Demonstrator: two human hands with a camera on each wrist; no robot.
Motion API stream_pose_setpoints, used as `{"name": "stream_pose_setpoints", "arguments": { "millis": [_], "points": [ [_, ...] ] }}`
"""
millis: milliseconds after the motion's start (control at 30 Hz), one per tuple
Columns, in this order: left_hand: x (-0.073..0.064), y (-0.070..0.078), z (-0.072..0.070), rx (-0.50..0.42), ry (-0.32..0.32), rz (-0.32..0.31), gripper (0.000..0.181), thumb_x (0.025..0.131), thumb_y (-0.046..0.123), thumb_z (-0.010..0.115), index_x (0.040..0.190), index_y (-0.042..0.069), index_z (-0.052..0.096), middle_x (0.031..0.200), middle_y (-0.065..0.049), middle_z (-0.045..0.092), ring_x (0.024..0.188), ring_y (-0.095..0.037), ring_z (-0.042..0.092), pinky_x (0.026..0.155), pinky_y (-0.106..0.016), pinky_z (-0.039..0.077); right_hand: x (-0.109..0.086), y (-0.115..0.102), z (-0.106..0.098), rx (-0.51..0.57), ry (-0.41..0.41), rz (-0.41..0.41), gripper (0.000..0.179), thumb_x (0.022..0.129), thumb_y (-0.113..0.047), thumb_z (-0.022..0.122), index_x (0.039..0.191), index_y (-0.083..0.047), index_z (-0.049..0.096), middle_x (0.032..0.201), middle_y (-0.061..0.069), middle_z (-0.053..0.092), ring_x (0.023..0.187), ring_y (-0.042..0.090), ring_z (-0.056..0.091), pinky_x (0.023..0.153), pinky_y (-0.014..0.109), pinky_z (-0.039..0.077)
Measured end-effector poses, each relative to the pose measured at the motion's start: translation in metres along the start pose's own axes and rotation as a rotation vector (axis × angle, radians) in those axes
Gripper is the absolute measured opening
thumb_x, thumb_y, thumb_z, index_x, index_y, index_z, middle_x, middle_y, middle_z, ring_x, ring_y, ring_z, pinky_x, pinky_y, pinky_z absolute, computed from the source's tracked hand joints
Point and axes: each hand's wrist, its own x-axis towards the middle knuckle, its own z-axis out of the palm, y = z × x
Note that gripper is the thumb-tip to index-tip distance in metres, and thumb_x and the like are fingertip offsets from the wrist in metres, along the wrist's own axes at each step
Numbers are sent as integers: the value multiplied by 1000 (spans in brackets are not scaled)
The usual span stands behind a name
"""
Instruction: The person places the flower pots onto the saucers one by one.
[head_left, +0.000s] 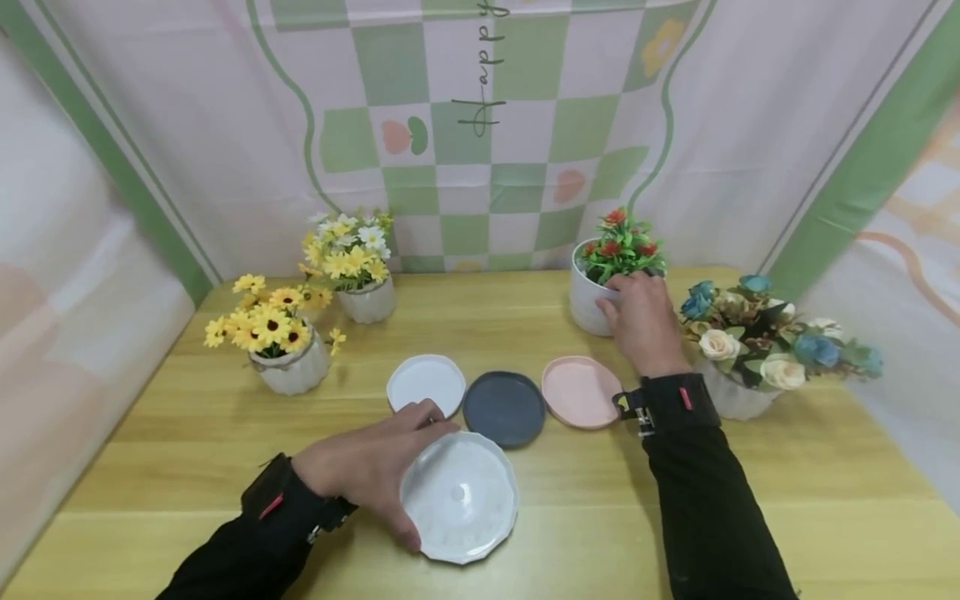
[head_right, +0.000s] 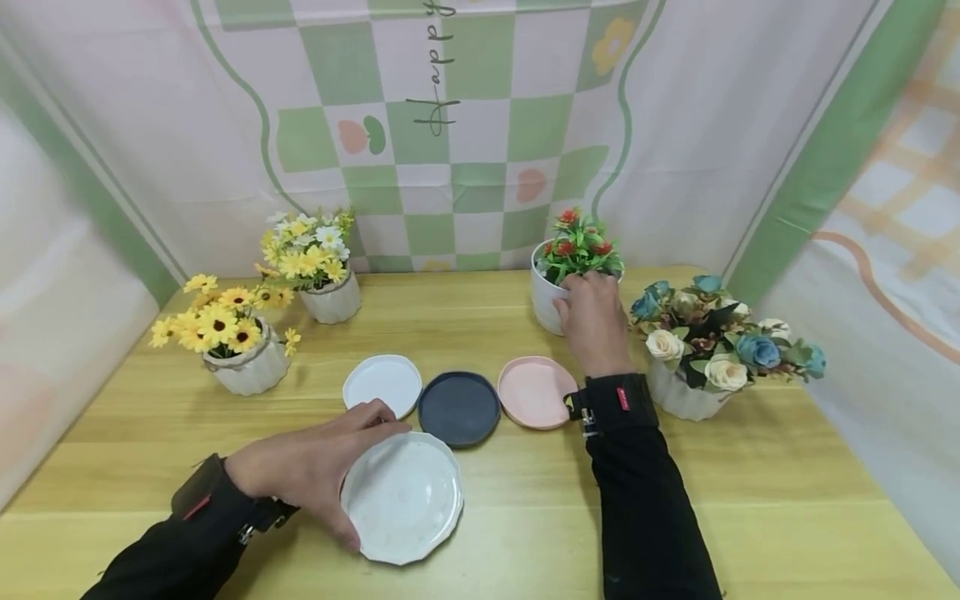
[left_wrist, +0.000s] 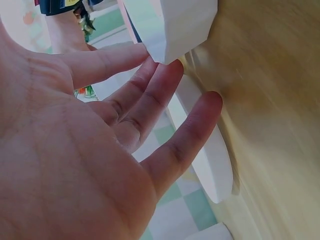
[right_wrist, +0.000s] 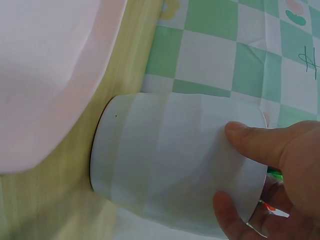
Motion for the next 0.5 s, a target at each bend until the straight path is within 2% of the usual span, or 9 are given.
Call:
{"name": "stream_pose_setpoints", "arguments": {
  "millis": [200, 500],
  "points": [
    [0, -1, -2, -10, -10, -29, 118, 55, 51, 102, 155, 17, 49, 138, -1, 46, 122, -16, 51, 104, -31, 54, -1, -1, -1, 6, -4, 13, 31, 103, -13, 69, 126, 8, 69, 127, 32, 64, 121, 50, 54, 103, 65, 50],
    [-2, -8, -6, -20, -6, -60, 120, 57, 55, 101, 157, 16, 47, 142, -4, 44, 122, -18, 55, 105, -36, 55, -1, -7, -1, -4, -33, -15, 32, 104, -12, 67, 127, 10, 68, 128, 34, 64, 121, 52, 55, 105, 64, 50]
  ]
}}
